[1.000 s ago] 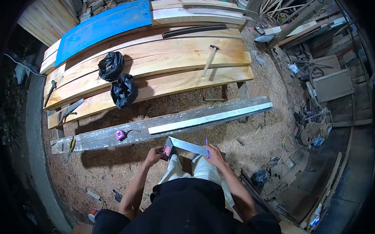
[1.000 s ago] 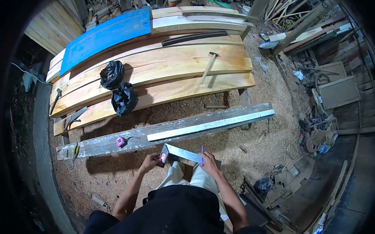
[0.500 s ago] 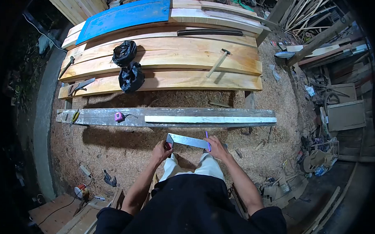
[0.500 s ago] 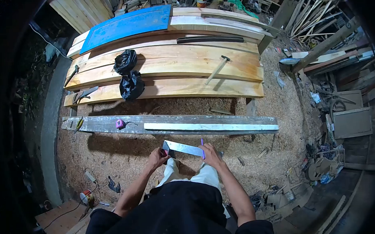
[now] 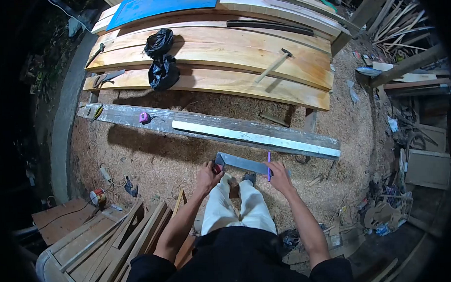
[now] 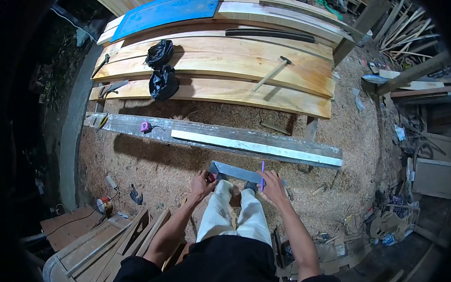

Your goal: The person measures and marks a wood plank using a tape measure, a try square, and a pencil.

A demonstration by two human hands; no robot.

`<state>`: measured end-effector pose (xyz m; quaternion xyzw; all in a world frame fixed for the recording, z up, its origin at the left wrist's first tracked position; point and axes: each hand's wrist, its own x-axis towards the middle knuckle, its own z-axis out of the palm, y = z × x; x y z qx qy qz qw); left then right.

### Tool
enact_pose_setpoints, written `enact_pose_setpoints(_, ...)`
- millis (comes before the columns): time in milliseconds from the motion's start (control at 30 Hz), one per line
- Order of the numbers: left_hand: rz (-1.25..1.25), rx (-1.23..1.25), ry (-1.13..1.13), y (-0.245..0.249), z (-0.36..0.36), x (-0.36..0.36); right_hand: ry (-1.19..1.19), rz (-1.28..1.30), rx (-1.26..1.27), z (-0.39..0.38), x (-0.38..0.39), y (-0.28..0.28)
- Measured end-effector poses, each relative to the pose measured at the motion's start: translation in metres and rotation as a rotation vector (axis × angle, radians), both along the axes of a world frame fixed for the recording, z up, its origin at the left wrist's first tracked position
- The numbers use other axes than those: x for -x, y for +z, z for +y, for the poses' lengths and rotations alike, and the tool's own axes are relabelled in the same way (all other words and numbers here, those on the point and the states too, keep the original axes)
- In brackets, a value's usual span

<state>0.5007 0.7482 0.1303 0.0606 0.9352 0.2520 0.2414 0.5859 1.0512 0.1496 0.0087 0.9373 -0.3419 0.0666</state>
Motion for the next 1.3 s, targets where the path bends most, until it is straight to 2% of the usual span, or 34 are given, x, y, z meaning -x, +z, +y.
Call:
enact_pose_setpoints(133,-0.02,-0.019,0.05,-0.023,0.018,0.02,-0.036,0.027,-0.093,0.015,0.018,-0.024)
enact_pose_setpoints(267,-0.005,0.029,0.079,-0.051,0.025,0.037,-0.065,-0.015,-0.076,0.024,0.032,-0.063)
enact_pose_setpoints(567,0.07,0.071,0.137,-0.115,0.031,0.085,-0.068,0.069,-0.058,0.031,0.09,-0.155)
enact_pose_setpoints(700,0.084,0.07,0.128,-0.141,0.03,0.096,-0.065,0.056,-0.078,0.028,0.108,-0.168)
enact_pose_setpoints(900,0.132,0.064,0.105,-0.146,0.032,0.099,-0.076,0.037,-0.072,0.03,0.108,-0.166)
enact_pose_setpoints(1000,0.225,0.032,0.059,-0.135,0.042,0.111,-0.161,0.047,-0.123,0.024,0.095,-0.149)
enact_pose_setpoints(1067,0.212,0.074,-0.045,-0.127,0.051,0.13,-0.349,-0.149,0.144,0.011,0.075,-0.139)
enact_pose_setpoints(1100,0.26,0.044,-0.099,-0.125,0.057,0.139,-0.365,-0.149,0.132,0.006,0.062,-0.138)
enact_pose_setpoints(1167,0.339,0.003,-0.221,-0.119,0.073,0.155,-0.646,-0.31,0.425,-0.007,0.037,-0.139)
enact_pose_setpoints(1267,0.318,-0.104,-0.331,-0.109,0.102,0.166,-0.728,-0.208,0.379,-0.016,0.015,-0.13)
enact_pose_setpoints(1300,0.406,-0.176,-0.398,-0.105,0.112,0.168,-0.763,-0.123,0.37,-0.019,0.011,-0.129)
